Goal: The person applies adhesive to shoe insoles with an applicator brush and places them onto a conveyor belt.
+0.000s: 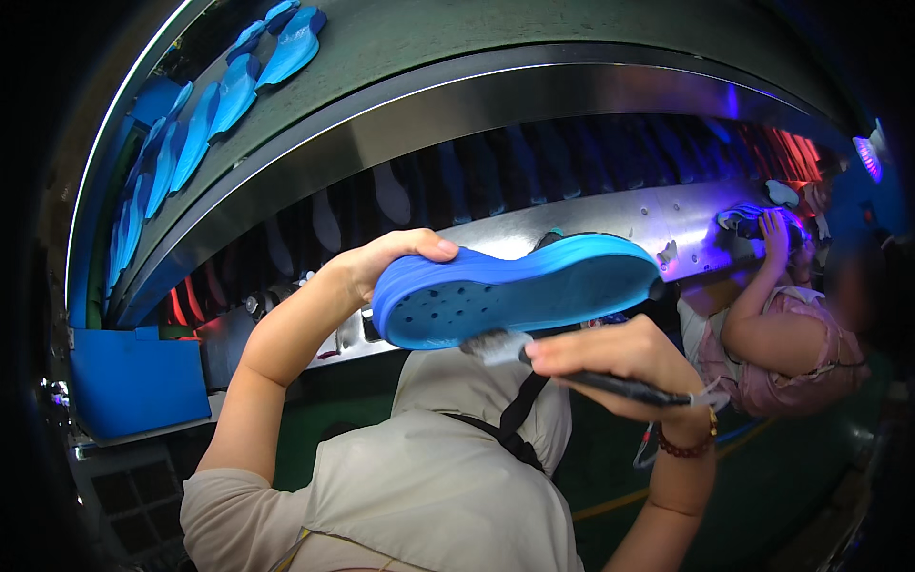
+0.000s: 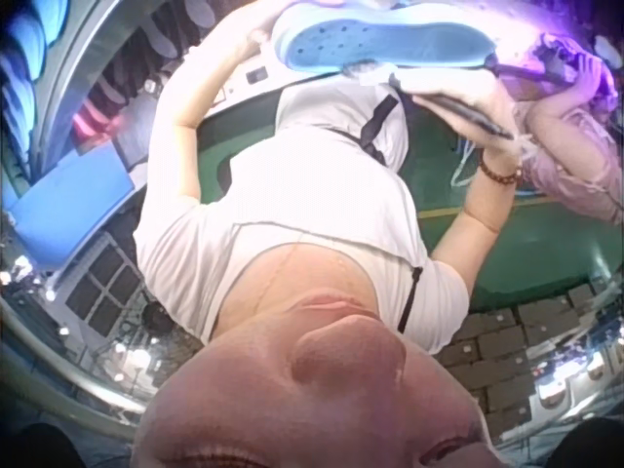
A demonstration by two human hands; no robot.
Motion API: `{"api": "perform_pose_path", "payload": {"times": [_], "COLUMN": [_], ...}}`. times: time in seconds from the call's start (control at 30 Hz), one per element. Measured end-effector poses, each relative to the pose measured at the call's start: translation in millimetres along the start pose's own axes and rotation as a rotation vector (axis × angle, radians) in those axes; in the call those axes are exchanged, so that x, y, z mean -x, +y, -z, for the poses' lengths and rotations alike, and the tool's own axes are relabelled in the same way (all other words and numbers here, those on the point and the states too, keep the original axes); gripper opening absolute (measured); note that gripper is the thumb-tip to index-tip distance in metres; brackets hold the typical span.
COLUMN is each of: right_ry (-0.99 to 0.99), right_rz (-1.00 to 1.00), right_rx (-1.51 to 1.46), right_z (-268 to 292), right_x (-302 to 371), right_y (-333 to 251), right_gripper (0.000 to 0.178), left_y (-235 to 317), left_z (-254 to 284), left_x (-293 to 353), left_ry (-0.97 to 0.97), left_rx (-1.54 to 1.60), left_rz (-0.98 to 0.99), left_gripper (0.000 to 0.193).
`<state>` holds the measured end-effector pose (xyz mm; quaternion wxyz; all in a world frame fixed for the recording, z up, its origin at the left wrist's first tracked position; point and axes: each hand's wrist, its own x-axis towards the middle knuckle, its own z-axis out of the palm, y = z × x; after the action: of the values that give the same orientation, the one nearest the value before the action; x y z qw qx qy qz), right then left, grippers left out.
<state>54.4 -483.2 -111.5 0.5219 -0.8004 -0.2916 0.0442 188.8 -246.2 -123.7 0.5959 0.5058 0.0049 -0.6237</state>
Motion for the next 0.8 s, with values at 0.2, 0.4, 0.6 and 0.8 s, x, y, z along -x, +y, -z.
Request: {"api": "perform_pose_path", "payload": {"times": [0.2, 0.4, 0.6, 0.8], "right_ry": [0.186, 0.330, 0.606, 0.407], "right_rz": [0.017, 0.047, -0.357, 0.099], "right_rx": [-0.061, -0.167, -0.296, 0.395], "right_z": [-2.1, 2.1, -18.4, -45.1], "right_x": [-0.9, 9.4, -12.7, -15.4], "right_y": [17.5, -22.8, 33.5, 31.4], "right_gripper": [0.022, 0.023, 0.017, 0.011], "left_y": [-3.4, -30.5, -57.7, -57.0], "left_z": [13.9, 44.3, -5.8, -16.6], "left_x": [7.9, -12.4, -77.4, -79.3], "left_ry": [0.052, 0.126, -0.346, -0.030], "left_rx": [0.062, 0.013, 0.738, 0.572], "left_rz": [-0.080, -0.250, -0.445, -0.578], "left_gripper": [0.055, 0.081, 0.086, 0.081]}}
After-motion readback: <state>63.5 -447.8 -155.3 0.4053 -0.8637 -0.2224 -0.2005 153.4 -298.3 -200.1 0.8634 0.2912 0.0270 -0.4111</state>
